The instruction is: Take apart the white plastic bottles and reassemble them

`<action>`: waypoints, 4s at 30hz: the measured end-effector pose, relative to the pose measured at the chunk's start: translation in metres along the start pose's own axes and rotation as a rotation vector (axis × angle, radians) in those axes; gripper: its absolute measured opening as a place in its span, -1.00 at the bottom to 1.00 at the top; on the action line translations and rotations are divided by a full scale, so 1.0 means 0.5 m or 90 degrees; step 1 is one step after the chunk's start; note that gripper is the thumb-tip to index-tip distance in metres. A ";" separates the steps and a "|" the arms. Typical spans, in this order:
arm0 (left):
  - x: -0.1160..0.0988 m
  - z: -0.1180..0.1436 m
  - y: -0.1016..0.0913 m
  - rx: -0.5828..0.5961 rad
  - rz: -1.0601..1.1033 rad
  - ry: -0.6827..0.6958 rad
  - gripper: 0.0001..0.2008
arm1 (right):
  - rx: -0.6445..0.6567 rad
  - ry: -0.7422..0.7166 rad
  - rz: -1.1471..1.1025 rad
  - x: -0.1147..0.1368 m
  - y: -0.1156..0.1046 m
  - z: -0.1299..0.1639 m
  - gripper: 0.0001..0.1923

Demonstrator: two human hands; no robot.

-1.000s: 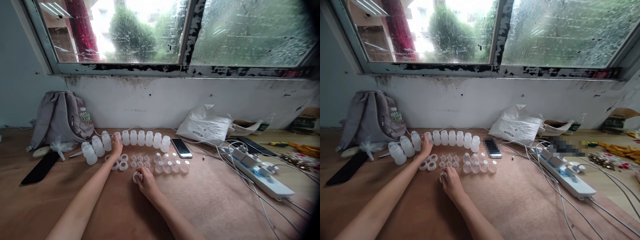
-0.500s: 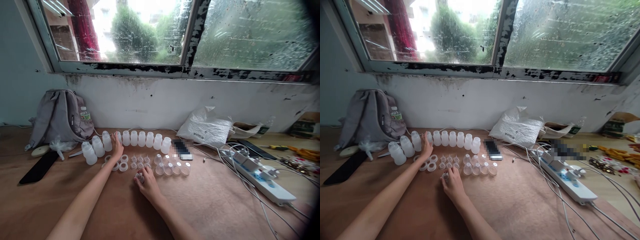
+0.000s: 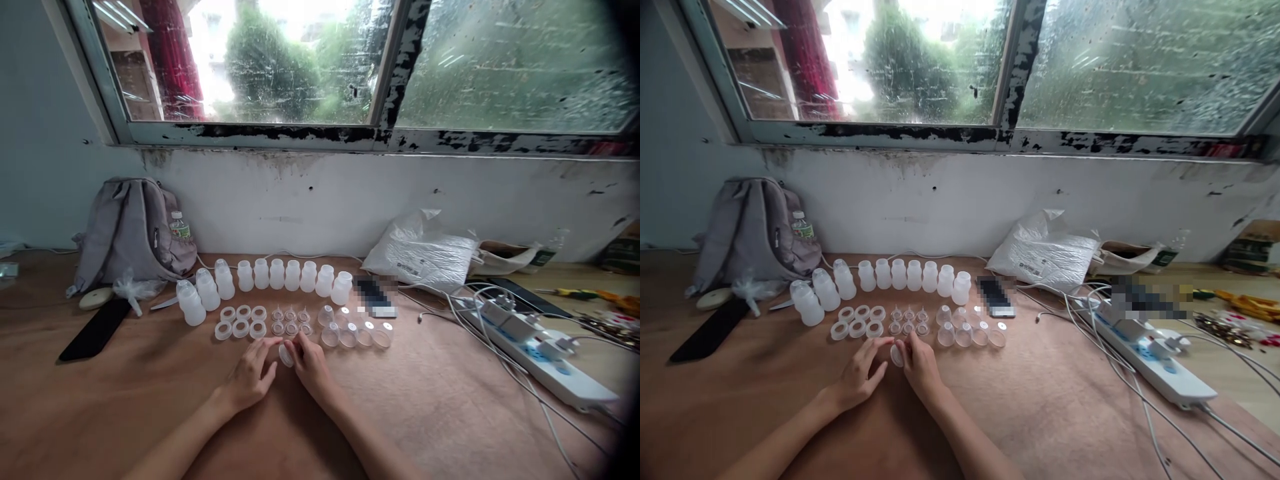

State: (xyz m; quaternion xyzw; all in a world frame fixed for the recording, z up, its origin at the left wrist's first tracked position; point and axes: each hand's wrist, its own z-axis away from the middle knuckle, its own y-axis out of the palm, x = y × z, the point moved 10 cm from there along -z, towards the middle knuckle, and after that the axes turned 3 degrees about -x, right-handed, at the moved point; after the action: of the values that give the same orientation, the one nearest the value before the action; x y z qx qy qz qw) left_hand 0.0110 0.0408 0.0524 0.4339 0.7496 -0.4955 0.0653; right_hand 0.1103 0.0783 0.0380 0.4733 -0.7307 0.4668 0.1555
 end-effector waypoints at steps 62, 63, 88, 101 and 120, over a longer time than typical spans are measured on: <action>0.218 0.126 -0.176 -0.072 -0.285 -0.291 -0.63 | 0.034 0.003 0.016 -0.030 0.048 -0.019 -0.83; 0.216 0.125 -0.177 -0.077 -0.289 -0.287 -0.61 | 0.032 0.001 0.015 -0.030 0.047 -0.018 -0.83; 0.180 -0.222 -0.343 -0.196 -0.544 -0.165 -0.75 | -0.075 0.024 -0.049 -0.019 -0.035 -0.010 -0.87; 0.037 -0.082 -0.140 -0.382 0.446 -0.239 -0.72 | 0.046 0.326 -0.702 -0.006 0.015 0.007 -0.48; 0.168 -0.007 -0.042 -0.495 0.614 -0.398 -0.78 | 0.004 -0.093 0.060 0.101 -0.022 0.021 -0.63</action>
State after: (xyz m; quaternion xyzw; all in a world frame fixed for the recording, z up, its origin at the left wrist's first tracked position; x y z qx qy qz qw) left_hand -0.0549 0.0899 0.0242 0.5005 0.5421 -0.2082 0.6420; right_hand 0.0963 0.0408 0.0720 0.4717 -0.7599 0.4403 0.0785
